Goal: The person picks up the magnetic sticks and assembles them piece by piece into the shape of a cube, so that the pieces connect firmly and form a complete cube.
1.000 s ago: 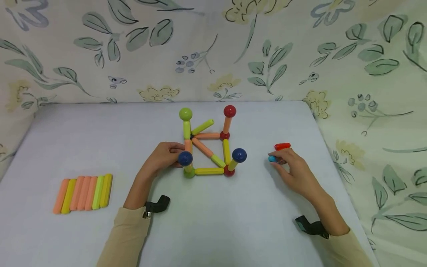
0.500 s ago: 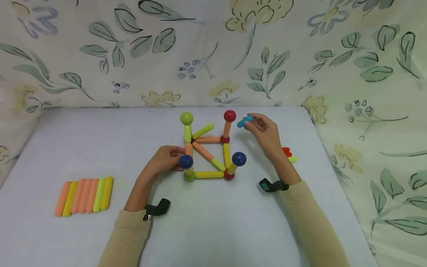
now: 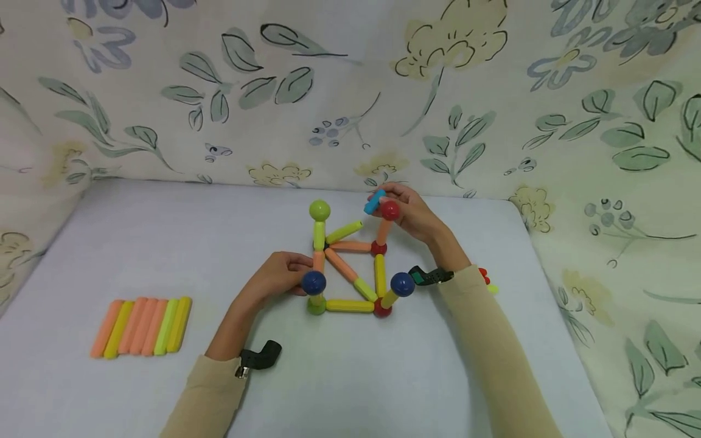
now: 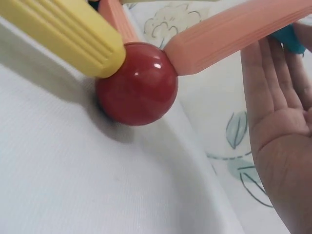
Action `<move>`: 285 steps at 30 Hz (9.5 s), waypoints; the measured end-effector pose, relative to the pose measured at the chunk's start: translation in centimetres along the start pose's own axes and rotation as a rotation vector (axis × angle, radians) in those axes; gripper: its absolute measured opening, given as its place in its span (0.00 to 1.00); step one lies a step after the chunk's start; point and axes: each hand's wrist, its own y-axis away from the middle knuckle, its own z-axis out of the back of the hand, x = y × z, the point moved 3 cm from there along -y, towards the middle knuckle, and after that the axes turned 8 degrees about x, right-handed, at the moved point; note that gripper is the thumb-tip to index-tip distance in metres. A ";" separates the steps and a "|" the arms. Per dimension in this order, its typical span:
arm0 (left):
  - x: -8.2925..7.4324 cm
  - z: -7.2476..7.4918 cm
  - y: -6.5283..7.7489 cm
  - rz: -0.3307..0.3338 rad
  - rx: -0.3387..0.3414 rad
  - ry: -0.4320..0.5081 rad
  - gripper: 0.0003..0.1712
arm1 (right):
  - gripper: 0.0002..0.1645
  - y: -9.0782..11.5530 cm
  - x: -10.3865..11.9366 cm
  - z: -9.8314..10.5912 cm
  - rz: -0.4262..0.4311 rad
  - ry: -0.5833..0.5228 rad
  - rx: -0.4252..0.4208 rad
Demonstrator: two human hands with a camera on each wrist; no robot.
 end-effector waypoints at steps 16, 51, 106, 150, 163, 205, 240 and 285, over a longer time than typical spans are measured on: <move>0.0 0.3 -0.2 -0.010 -0.003 -0.021 0.25 | 0.10 -0.5 -0.4 -0.3 0.030 -0.052 0.157; -0.1 0.0 -0.4 -0.010 0.015 0.007 0.25 | 0.35 5.0 1.2 -1.8 -0.014 0.398 -0.057; 0.2 0.2 -0.3 0.009 0.020 0.014 0.28 | 0.23 15.0 -0.5 -5.0 -0.249 1.063 -0.354; -0.4 -0.4 -0.4 0.010 0.014 0.014 0.29 | 0.23 12.9 -4.0 -8.5 -0.319 0.844 -0.349; -0.2 -0.5 1.2 -0.069 -0.130 -0.205 0.25 | 0.26 11.9 -3.5 -8.8 -0.417 0.802 -0.388; 4.3 4.6 15.4 0.058 -0.522 -0.811 0.27 | 0.26 11.8 -4.0 -8.1 -0.449 0.719 -0.406; -1.6 2.5 7.0 -0.238 -0.272 -0.166 0.31 | 0.24 11.7 -4.2 -7.8 -0.433 0.736 -0.404; -13.6 1.6 7.9 -0.511 -0.179 -0.601 0.20 | 0.24 12.0 -5.0 -7.6 -0.472 0.651 -0.430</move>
